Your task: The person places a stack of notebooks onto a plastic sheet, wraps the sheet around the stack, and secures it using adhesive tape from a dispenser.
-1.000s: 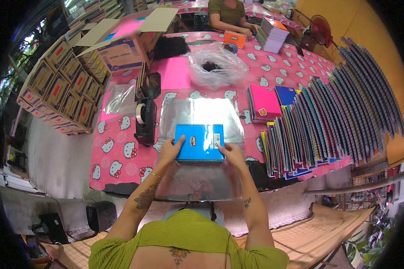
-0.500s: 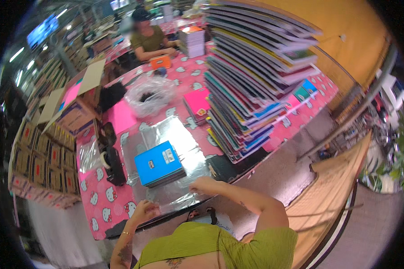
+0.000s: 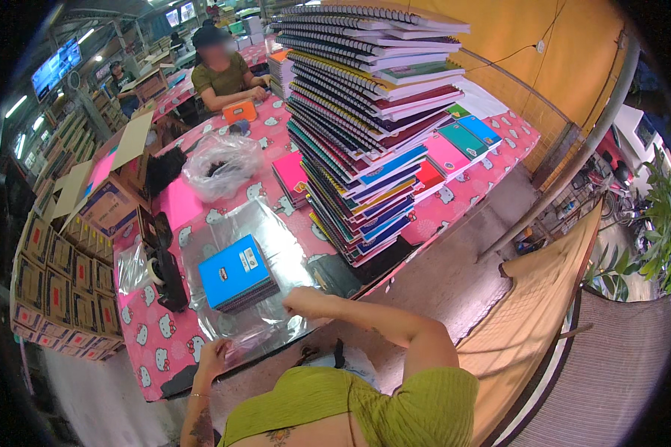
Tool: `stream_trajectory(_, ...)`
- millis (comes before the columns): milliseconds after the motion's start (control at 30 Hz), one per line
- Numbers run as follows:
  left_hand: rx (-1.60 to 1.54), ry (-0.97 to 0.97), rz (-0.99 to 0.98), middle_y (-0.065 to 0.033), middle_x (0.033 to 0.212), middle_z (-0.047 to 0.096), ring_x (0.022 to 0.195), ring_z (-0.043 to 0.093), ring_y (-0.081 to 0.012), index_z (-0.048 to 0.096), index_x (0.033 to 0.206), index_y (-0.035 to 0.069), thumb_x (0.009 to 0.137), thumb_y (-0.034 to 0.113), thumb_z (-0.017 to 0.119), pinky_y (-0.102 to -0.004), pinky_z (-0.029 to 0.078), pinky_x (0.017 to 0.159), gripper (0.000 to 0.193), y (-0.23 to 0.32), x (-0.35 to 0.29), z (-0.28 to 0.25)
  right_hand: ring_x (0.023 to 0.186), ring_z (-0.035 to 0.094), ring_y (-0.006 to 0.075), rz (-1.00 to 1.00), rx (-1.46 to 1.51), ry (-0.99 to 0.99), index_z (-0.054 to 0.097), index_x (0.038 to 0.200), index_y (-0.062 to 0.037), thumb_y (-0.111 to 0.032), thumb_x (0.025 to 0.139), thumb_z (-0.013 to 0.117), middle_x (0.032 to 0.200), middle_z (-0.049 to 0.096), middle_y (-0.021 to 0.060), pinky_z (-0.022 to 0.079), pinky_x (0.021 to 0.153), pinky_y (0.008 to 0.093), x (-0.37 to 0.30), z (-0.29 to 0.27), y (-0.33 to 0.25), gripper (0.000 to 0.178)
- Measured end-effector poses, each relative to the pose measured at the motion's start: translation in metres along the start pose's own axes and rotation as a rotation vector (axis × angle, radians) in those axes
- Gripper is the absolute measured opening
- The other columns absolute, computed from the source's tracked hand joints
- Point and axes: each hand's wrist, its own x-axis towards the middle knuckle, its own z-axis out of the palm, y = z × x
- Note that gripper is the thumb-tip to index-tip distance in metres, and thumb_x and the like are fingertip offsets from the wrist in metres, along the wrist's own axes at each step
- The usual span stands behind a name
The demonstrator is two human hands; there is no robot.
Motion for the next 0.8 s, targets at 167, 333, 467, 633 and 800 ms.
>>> stream_trajectory(167,-0.002,-0.011,-0.106,-0.0177,0.084,0.067,0.083,0.066,-0.0343,0.07,0.092,0.004,0.082,0.013,0.067,-0.0395,0.051,0.076,0.014,-0.007,0.0,0.004,0.098,0.064,0.0355,-0.068,-0.03,0.017,0.066,0.097,-0.005,-0.025,0.084,0.066,0.095,0.065,0.0169,0.049,0.086,0.0455,0.006,0.007,-0.006,0.024)
stream_trajectory(333,-0.02,-0.106,-0.103,-0.0195,0.088,0.067,0.084,0.065,-0.0342,0.07,0.092,0.003,0.083,0.013,0.064,-0.039,0.051,0.075,0.014,-0.021,-0.02,-0.02,0.099,0.064,0.036,0.026,-0.489,0.03,0.067,0.097,-0.0055,-0.027,0.085,0.064,0.097,0.066,0.0178,0.049,0.09,0.0455,0.006,0.01,0.022,0.025)
stream_trajectory(467,-0.139,0.321,-0.126,-0.0129,0.086,0.069,0.08,0.065,-0.0228,0.069,0.093,-0.001,0.085,0.007,0.061,-0.0345,0.05,0.074,0.014,-0.017,0.016,-0.05,0.085,0.068,0.0267,-0.068,0.084,0.34,0.07,0.097,-0.0009,-0.025,0.085,0.065,0.091,0.072,0.0134,0.051,0.08,0.0414,0.002,-0.039,0.05,0.028)
stream_trajectory(633,-0.404,0.386,-0.231,-0.0064,0.084,0.068,0.078,0.063,-0.0142,0.069,0.1,0.0,0.093,0.02,0.063,-0.0292,0.052,0.072,0.021,-0.05,0.106,-0.075,0.095,0.064,0.0252,0.268,0.23,0.735,0.067,0.111,-0.0039,-0.028,0.088,0.068,0.104,0.068,0.0142,0.048,0.082,0.0369,0.063,-0.071,0.05,0.034)
stream_trajectory(800,-0.741,0.242,-0.505,-0.0085,0.089,0.067,0.079,0.065,-0.0167,0.063,0.092,0.002,0.095,0.022,0.057,-0.0302,0.053,0.067,0.021,-0.069,0.125,-0.058,0.135,0.039,0.0347,-0.067,-0.251,0.649,0.051,0.136,-0.0112,-0.033,0.089,0.063,0.144,0.045,0.016,0.027,0.111,0.056,0.085,0.013,-0.048,0.053)
